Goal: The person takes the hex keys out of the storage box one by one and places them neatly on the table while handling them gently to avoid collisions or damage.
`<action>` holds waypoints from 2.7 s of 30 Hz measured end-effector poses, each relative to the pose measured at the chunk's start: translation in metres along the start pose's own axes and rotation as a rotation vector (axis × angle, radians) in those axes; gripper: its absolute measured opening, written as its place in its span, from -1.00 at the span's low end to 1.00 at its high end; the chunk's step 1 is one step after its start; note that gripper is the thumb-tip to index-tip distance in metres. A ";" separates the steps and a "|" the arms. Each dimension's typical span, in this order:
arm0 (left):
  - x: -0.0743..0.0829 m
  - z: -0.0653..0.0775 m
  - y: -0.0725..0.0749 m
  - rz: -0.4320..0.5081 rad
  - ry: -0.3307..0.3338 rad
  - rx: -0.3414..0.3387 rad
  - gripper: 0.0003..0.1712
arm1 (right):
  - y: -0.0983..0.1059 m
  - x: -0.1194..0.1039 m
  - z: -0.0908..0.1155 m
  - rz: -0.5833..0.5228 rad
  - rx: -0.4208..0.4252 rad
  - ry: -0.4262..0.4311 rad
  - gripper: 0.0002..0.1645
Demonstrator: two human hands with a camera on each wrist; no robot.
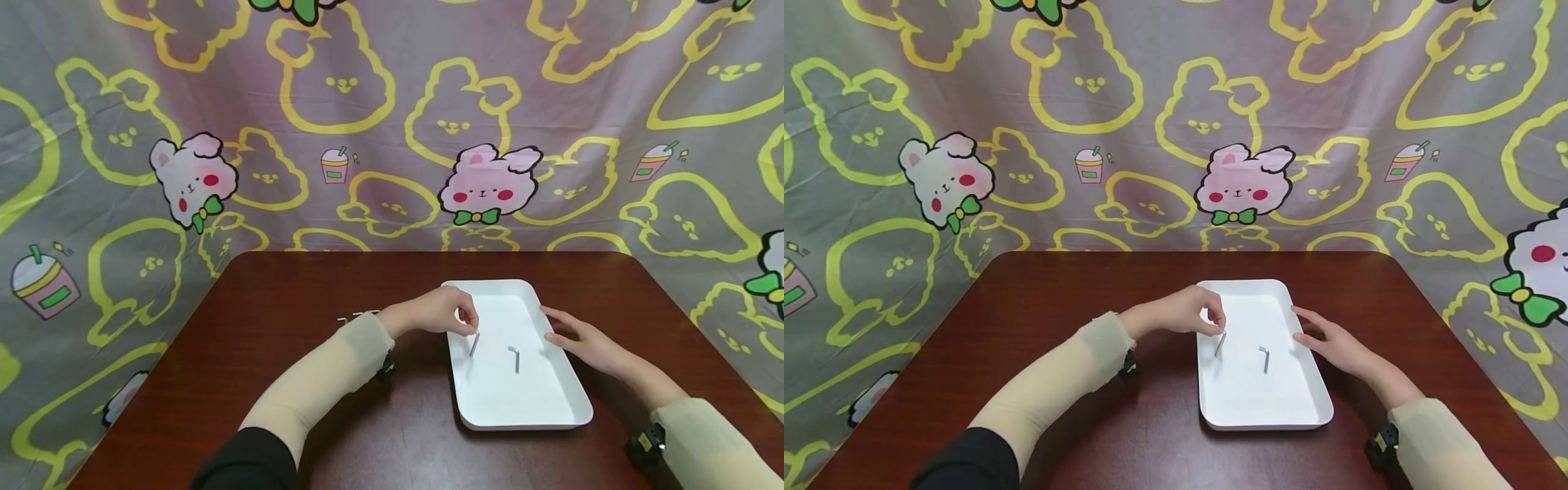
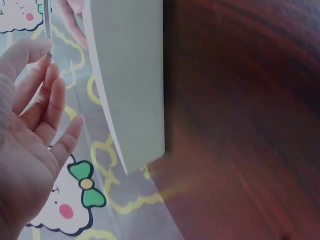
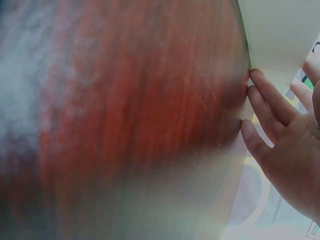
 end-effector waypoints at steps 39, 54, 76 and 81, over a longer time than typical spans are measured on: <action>-0.054 0.117 0.049 0.042 0.124 0.167 -0.93 | 0.001 -0.001 -0.001 0.006 0.000 0.005 -0.22; -0.090 0.167 0.029 0.026 0.239 0.190 -0.88 | 0.002 -0.001 -0.001 0.003 0.002 -0.005 -0.21; -0.105 0.174 0.015 -0.123 0.351 0.171 -0.85 | 0.001 0.000 -0.001 0.006 0.012 0.000 -0.23; -0.107 0.175 0.014 -0.119 0.378 0.166 -0.85 | 0.001 0.000 0.000 0.007 0.010 0.001 -0.23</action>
Point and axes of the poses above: each hand's wrist, its own z-axis away from the middle knuckle, its own y-axis out of the back of the hand, x = y × z, the point moved 9 cm from there along -z, towards the middle knuckle
